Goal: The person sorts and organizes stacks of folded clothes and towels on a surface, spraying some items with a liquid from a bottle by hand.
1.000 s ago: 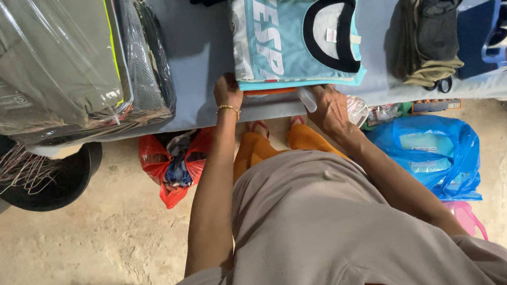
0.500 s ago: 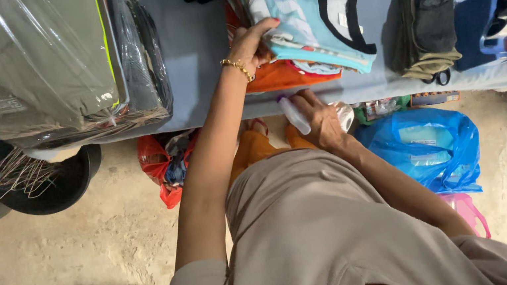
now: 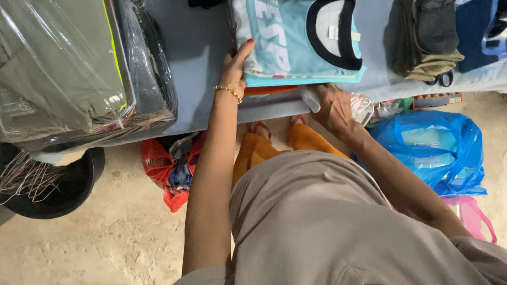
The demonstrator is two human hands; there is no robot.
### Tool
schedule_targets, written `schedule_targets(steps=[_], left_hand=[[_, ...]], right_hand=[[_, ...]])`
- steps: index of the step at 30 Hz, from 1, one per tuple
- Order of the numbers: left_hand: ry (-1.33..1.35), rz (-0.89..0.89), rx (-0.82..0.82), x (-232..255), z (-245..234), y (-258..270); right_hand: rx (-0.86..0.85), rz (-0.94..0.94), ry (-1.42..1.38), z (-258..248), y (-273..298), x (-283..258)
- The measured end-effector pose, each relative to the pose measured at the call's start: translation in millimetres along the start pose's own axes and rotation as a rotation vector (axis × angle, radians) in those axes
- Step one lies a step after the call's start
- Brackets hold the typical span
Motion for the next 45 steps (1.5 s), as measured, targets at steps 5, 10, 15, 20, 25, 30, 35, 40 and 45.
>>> schedule_targets(steps=[5,10,15,20,25,30,35,40,45], left_hand=[[-0.201,-0.022,0.224,-40,-49,-10],[-0.682,-0.009,0.228,-29,-48,-13],[-1.076,0.066,0.281,-28,-40,-17],[-0.732,0.007,0.112,-16,-34,-14],[-0.106,-0.261,-0.046,7,15,2],[-0.059,-0.236,-0.126,27,80,2],[-0.088,-0.215,-0.143,41,99,8],[-0.119,-0.207,-0.173,35,65,12],[-0.046,-0.269,-0.199,10,-3,18]], right_hand=[[-0.015,0.007,-0.044,4,3,-4],[-0.020,0.001,-0.028,-2,1,-5],[-0.005,0.007,-0.049,-6,1,-6],[0.025,0.018,-0.065,-19,-2,-13],[0.065,-0.133,-0.174,-67,5,-41],[-0.019,-0.395,-0.036,-64,8,-68],[0.064,-0.081,-0.185,-44,4,-49],[0.109,-0.001,0.012,-40,2,-12],[0.015,0.073,-0.107,-38,10,-1]])
Point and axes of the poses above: each hand's wrist, its own y-axis away from the middle knuckle, its own z-axis out of the palm, x = y × z, the point moved 2 cm from there along -y, towards the middle knuckle, and after that the axes turned 4 degrees about y, right-handed, at the moved point
